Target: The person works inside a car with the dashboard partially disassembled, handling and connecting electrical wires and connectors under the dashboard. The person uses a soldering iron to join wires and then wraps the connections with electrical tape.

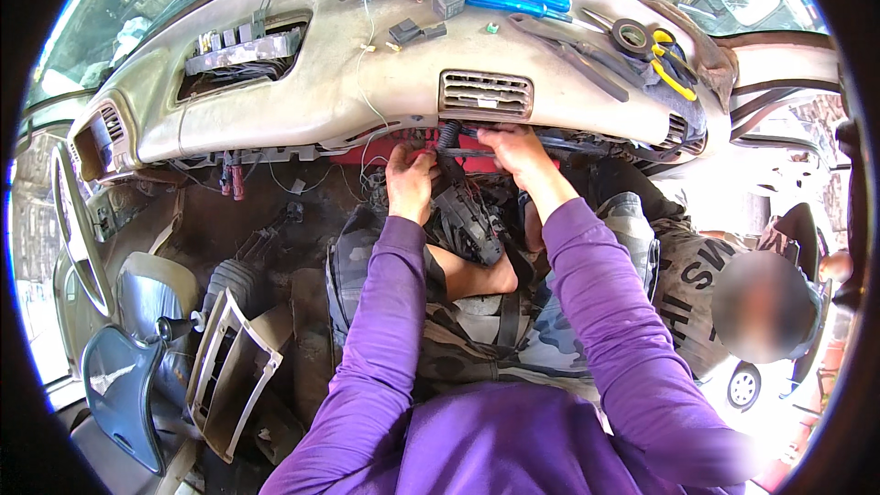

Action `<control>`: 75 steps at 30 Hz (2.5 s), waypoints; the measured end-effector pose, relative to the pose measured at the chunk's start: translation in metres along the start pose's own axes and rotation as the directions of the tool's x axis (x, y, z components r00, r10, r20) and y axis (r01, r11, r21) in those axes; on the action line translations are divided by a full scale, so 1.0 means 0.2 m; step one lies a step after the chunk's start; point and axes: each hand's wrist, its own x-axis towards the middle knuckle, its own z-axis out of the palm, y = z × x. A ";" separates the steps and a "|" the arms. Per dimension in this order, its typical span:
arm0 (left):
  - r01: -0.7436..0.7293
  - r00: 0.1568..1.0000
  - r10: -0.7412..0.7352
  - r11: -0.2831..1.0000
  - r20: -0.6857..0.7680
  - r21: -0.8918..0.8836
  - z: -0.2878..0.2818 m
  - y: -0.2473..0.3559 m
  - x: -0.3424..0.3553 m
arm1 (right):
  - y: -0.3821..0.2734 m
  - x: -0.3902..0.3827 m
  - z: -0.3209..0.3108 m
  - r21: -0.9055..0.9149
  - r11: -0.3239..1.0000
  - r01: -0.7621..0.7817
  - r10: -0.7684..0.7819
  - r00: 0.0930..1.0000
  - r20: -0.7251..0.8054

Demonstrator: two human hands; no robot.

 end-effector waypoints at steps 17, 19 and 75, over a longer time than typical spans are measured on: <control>0.238 0.971 -0.236 0.970 0.044 -0.046 -0.01 -0.05 0.14 | -0.07 -0.09 -0.09 -0.255 0.937 -0.241 0.241 0.970 -0.034; 0.137 0.989 -0.139 0.990 0.049 0.029 0.00 -0.07 0.18 | 0.09 -0.03 -0.10 -0.710 0.698 0.089 -0.109 0.994 0.018; 0.057 0.972 -0.031 0.993 0.235 -0.104 0.00 0.08 -0.03 | 0.06 -0.07 0.08 -0.495 0.869 0.004 0.045 0.995 0.087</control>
